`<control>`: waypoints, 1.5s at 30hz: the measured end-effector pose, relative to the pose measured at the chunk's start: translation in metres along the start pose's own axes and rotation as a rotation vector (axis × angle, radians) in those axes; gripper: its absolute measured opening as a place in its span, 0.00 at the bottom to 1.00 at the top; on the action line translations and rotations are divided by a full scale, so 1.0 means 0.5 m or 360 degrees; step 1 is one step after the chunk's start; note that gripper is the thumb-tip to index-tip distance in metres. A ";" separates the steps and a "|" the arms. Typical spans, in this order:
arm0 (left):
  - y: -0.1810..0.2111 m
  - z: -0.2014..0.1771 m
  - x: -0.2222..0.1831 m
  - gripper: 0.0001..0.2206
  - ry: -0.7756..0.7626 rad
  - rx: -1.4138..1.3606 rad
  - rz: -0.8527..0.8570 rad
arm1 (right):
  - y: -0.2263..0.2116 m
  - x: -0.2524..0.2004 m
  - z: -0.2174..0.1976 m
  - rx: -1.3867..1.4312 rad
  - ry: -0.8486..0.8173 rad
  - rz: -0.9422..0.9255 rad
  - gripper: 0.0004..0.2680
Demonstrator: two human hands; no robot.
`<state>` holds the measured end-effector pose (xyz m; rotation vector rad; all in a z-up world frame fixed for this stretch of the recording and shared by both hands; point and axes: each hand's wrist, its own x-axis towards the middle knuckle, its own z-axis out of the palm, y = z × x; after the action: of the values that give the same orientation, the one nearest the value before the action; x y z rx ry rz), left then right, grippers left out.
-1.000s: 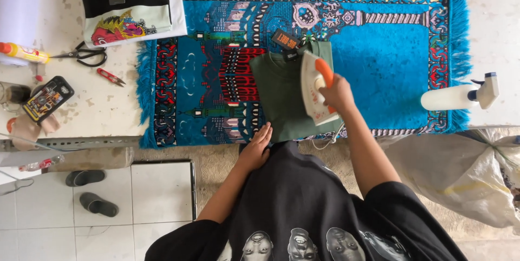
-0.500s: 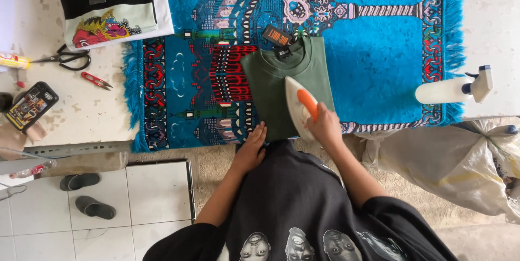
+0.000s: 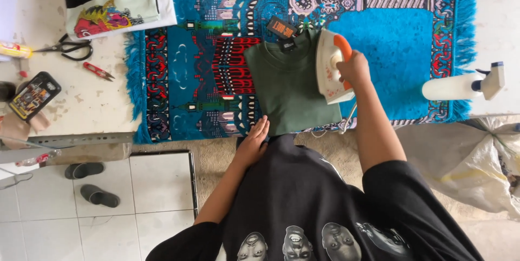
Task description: The person is ironing a green t-shirt on a table and then folding it neatly.
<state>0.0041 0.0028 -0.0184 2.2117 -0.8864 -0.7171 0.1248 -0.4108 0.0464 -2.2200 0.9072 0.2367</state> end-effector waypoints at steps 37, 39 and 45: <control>0.019 -0.086 0.076 0.28 0.0648 -0.2052 -0.1051 | 0.254 -0.162 -0.102 0.0811 0.1089 -0.0282 0.07; 0.035 -0.105 0.097 0.32 0.0613 -0.2101 -0.1056 | 0.224 -0.151 -0.086 0.0939 0.1344 -0.0424 0.05; 0.083 -0.163 0.159 0.39 0.0571 -0.2021 -0.1093 | 0.203 -0.212 -0.001 0.1155 0.1721 -0.0254 0.06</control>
<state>0.0923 -0.0510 0.0449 1.3052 0.5026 -0.8014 -0.0212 -0.4043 0.0339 -1.5987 1.0749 -1.2750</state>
